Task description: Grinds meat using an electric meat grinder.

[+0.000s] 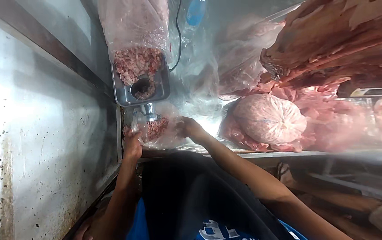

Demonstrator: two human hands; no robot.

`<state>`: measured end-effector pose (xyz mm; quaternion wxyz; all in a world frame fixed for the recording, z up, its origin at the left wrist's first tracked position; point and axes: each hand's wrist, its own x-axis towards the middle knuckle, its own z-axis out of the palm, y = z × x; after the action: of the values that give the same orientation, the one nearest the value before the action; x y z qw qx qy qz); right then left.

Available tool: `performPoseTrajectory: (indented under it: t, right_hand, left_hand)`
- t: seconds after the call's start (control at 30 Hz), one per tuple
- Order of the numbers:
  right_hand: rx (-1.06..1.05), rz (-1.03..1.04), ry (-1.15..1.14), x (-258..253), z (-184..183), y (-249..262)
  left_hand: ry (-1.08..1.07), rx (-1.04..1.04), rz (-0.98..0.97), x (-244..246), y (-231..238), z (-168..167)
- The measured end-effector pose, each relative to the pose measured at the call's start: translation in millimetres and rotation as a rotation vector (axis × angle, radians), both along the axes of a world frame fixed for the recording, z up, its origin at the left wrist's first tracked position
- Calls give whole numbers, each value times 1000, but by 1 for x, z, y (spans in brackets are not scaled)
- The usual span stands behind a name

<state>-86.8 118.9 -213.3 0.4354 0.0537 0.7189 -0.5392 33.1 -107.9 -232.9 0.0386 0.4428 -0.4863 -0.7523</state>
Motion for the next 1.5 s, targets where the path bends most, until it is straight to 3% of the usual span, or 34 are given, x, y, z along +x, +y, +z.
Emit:
performPoseTrajectory:
  t: [0.07, 0.13, 0.27, 0.37, 0.47, 0.57, 0.63, 0.8, 1.0, 1.07, 1.13, 1.2, 1.3, 1.4, 1.5]
  right_hand:
    - [220, 110, 305, -7, 22, 3]
    - [299, 107, 655, -13, 50, -2]
    - [80, 270, 1151, -44, 92, -41]
    - [59, 744, 1137, -83, 91, -94]
    - [364, 1204, 907, -104, 83, -147]
    - [526, 1363, 624, -107, 85, -174]
    - [539, 1384, 602, -107, 81, -177]
    - [396, 1315, 807, -114, 61, -163]
    - [-48, 904, 865, -115, 85, -140]
    - [52, 754, 1005, -120, 96, -137]
    - [307, 700, 1119, -126, 103, -140]
    - [569, 715, 1110, -128, 103, -150]
    - [778, 732, 1078, -129, 85, -168]
    - [823, 789, 968, -122, 79, -180]
    - [675, 925, 922, -121, 83, -171]
  left_hand:
    - [15, -40, -32, -5, -4, 7]
    - [24, -80, -61, -6, -10, 9]
    - [19, -99, -112, -6, -13, 3]
    - [22, -135, -173, -9, -11, 4]
    - [11, -178, -188, -11, -9, 9]
    - [-21, -197, -164, -4, -10, 8]
    - [-51, -181, -141, 5, -9, 4]
    - [-84, -158, -144, 14, -9, -5]
    - [-64, -134, -119, 15, -13, -4]
    - [-67, -130, -124, 12, -15, -2]
    - [-65, -139, -130, 11, -14, -1]
    - [-60, -163, -154, 11, -14, -2]
    - [-87, -201, -184, 7, -12, 1]
    - [-82, -191, -167, 7, -11, 4]
    - [-66, -196, -155, 14, -13, 3]
